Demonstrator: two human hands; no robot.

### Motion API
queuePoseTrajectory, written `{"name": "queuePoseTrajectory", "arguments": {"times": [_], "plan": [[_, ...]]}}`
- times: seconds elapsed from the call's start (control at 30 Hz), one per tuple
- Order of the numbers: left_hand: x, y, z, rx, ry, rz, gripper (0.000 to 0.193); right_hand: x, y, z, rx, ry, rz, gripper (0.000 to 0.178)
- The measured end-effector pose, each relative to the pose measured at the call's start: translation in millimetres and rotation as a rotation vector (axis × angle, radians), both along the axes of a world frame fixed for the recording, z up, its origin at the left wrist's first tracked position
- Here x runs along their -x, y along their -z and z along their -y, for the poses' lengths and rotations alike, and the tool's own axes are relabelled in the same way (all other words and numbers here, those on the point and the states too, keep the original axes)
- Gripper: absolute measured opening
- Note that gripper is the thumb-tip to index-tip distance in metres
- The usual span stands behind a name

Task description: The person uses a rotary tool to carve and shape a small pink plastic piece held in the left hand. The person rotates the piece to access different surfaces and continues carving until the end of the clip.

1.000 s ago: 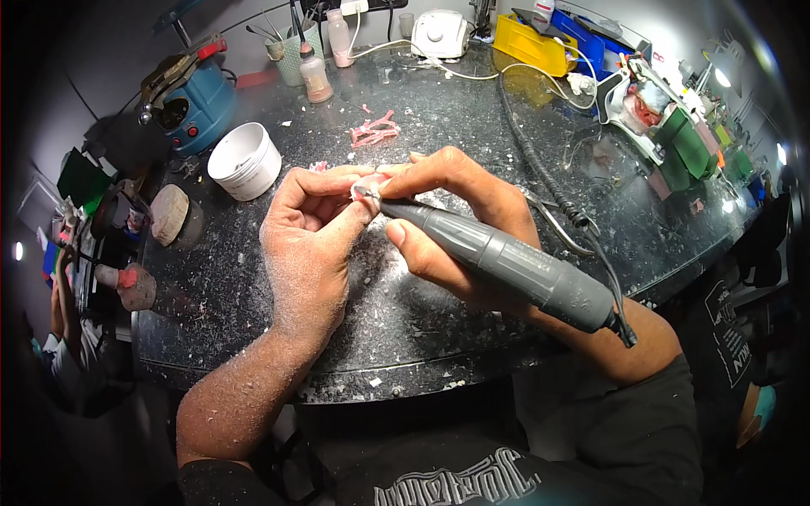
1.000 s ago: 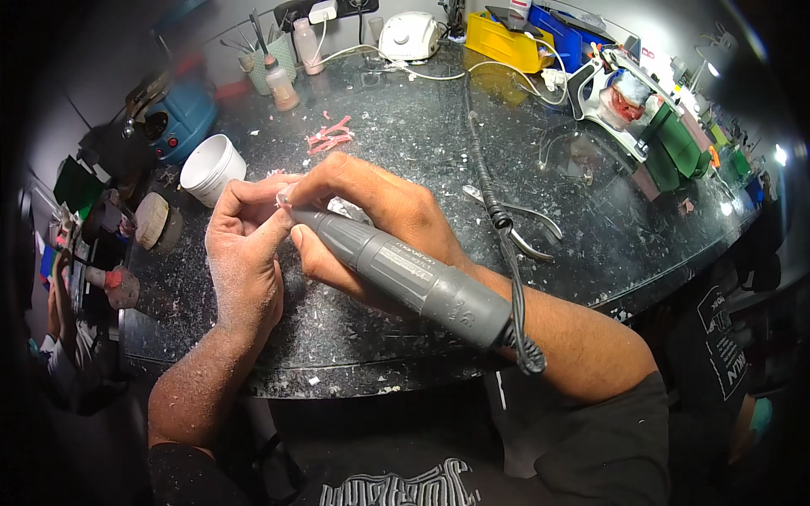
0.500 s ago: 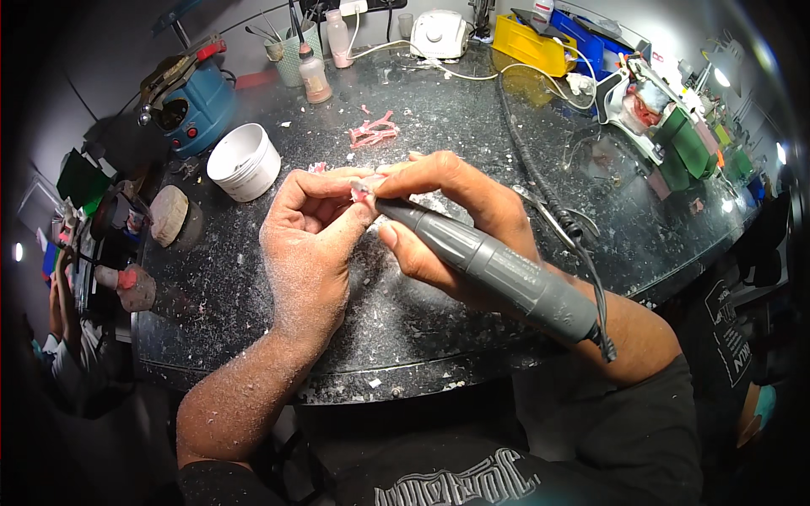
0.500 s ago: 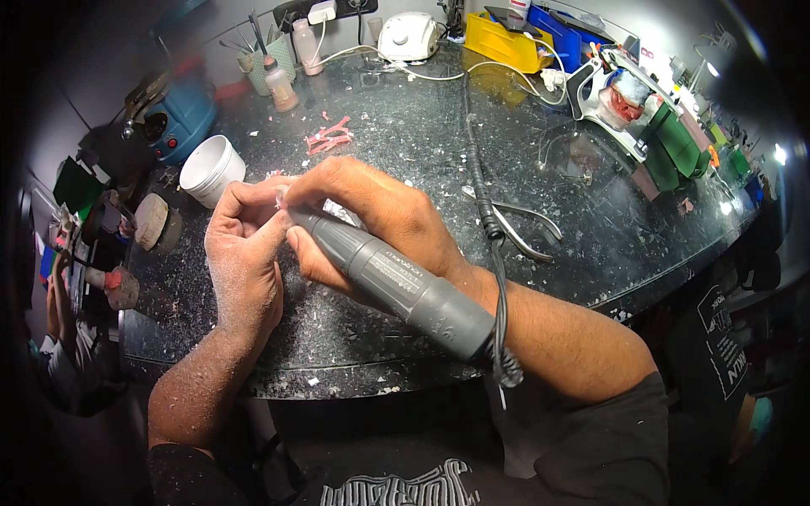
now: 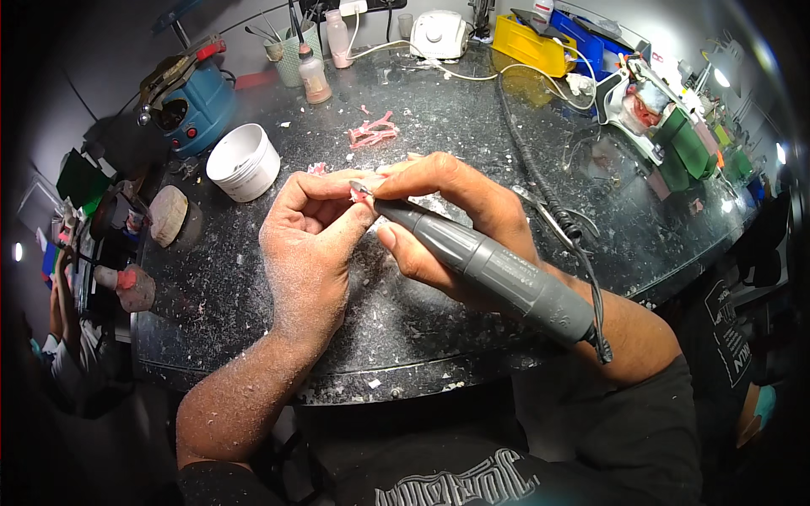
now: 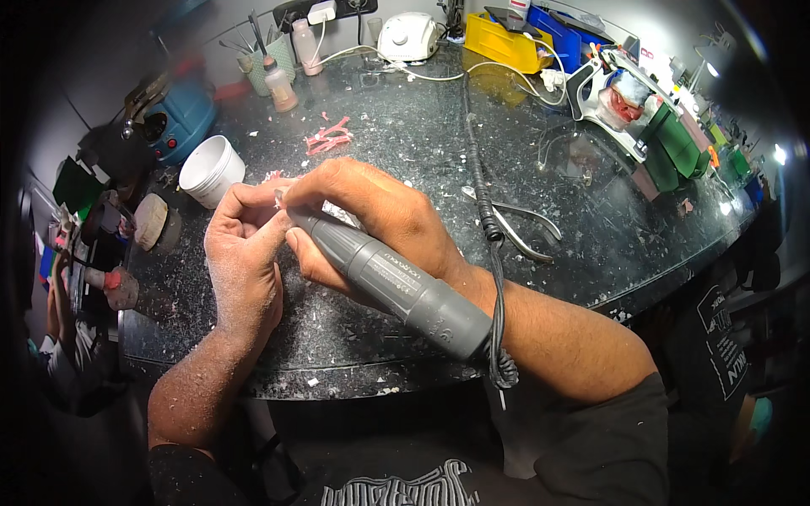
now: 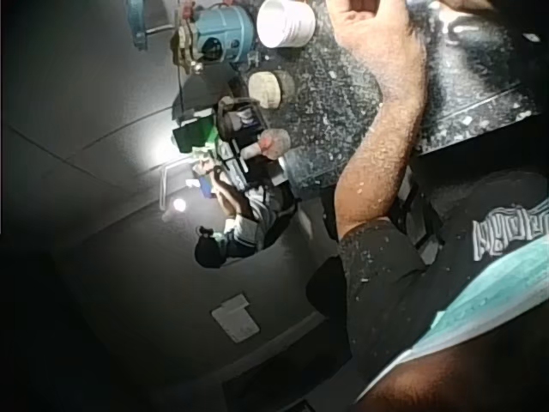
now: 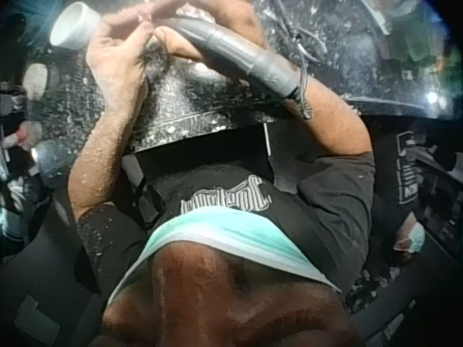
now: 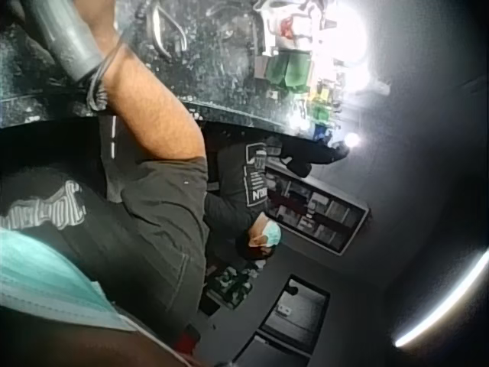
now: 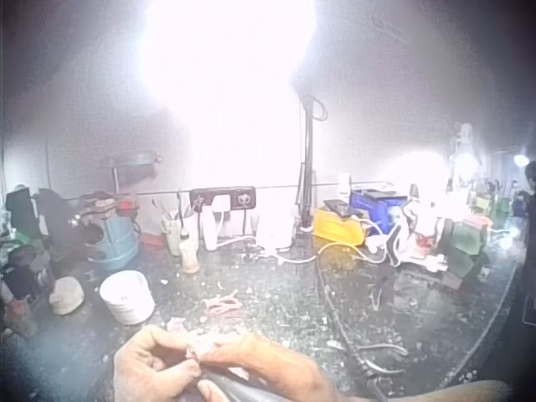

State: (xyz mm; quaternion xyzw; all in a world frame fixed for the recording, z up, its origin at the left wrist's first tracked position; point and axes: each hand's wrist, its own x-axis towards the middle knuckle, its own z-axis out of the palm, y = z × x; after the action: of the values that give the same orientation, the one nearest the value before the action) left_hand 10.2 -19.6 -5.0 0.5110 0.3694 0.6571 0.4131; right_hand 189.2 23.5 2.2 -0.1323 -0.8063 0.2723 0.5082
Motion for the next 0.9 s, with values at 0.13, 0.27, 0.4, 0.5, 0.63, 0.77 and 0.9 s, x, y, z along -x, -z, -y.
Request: {"name": "queuePoseTrajectory", "arguments": {"times": [0.13, 0.27, 0.4, 0.5, 0.63, 0.77, 0.9], "plan": [[-0.9, -1.6, 0.1, -0.012, -0.003, 0.009, 0.016, -1.0, -1.2, 1.5, -0.016, 0.021, 0.032, 0.035], [-1.4, -0.1, -0.5, 0.000, 0.004, 0.035, 0.015, -3.1, -3.6, 1.6, -0.067, 0.036, 0.052, 0.035], [-1.1, 0.4, -0.1, -0.001, -0.003, 0.020, 0.016, -3.0, -2.4, 3.2, 0.036, 0.080, 0.041, 0.034], [-1.9, 1.0, -0.3, -0.010, -0.009, 0.029, 0.016, -1.7, -3.1, 2.5, -0.009, 0.058, 0.028, 0.032], [-1.2, 0.6, 0.3, 0.007, -0.018, 0.010, 0.017, -2.7, -2.5, 0.0, -0.035, 0.050, 0.017, 0.031], [-4.5, -2.0, 0.4, -0.016, -0.041, 0.032, 0.019, 0.2, -2.7, 5.5, 0.094, 0.161, -0.035, 0.026], [-7.2, -5.2, 0.4, -0.036, -0.051, 0.028, 0.019, -1.6, -3.1, 7.6, 0.175, 0.148, -0.045, 0.025]]}}
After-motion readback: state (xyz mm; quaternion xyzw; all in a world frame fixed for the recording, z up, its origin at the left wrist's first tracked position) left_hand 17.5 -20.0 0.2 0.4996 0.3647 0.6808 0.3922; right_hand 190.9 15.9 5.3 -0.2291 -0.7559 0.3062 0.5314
